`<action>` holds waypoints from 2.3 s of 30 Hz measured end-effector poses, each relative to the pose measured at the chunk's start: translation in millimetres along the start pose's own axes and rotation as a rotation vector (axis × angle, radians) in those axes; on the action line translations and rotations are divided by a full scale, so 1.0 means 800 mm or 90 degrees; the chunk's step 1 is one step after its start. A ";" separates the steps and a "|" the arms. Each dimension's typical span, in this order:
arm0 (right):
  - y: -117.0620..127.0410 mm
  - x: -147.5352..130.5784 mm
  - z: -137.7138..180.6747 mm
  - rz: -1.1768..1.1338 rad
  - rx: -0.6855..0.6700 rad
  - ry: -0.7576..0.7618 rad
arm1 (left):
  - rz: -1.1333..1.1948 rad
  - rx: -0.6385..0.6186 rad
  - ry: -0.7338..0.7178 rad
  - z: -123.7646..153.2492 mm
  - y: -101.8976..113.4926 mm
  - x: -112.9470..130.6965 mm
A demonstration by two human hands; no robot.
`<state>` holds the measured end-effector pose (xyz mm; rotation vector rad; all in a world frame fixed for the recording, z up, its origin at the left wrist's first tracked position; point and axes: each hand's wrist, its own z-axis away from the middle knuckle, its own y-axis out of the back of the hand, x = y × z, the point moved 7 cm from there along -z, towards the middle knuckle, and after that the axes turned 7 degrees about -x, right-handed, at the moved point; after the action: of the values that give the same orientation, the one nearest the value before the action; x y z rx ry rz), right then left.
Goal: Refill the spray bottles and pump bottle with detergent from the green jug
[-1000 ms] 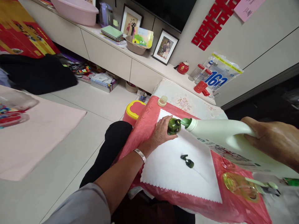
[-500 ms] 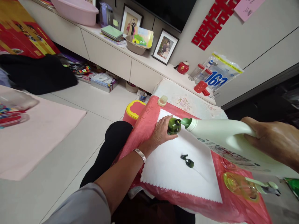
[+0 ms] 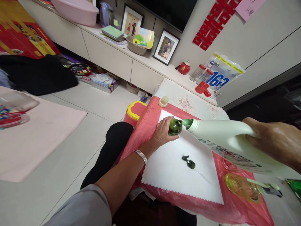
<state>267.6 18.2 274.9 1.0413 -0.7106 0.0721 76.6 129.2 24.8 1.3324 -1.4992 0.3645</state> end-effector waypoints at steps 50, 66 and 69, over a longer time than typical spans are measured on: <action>0.004 -0.002 0.004 0.043 0.007 -0.002 | -0.016 0.010 -0.014 0.000 -0.001 -0.001; 0.003 0.000 0.001 0.041 -0.010 -0.008 | -0.015 0.012 -0.024 0.000 0.000 0.001; 0.004 -0.002 0.002 0.036 -0.006 0.000 | -0.014 0.013 -0.022 0.000 -0.001 0.000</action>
<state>264.4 18.5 277.2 1.0126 -0.7399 0.1176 77.1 129.1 24.8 1.3754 -1.5116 0.3452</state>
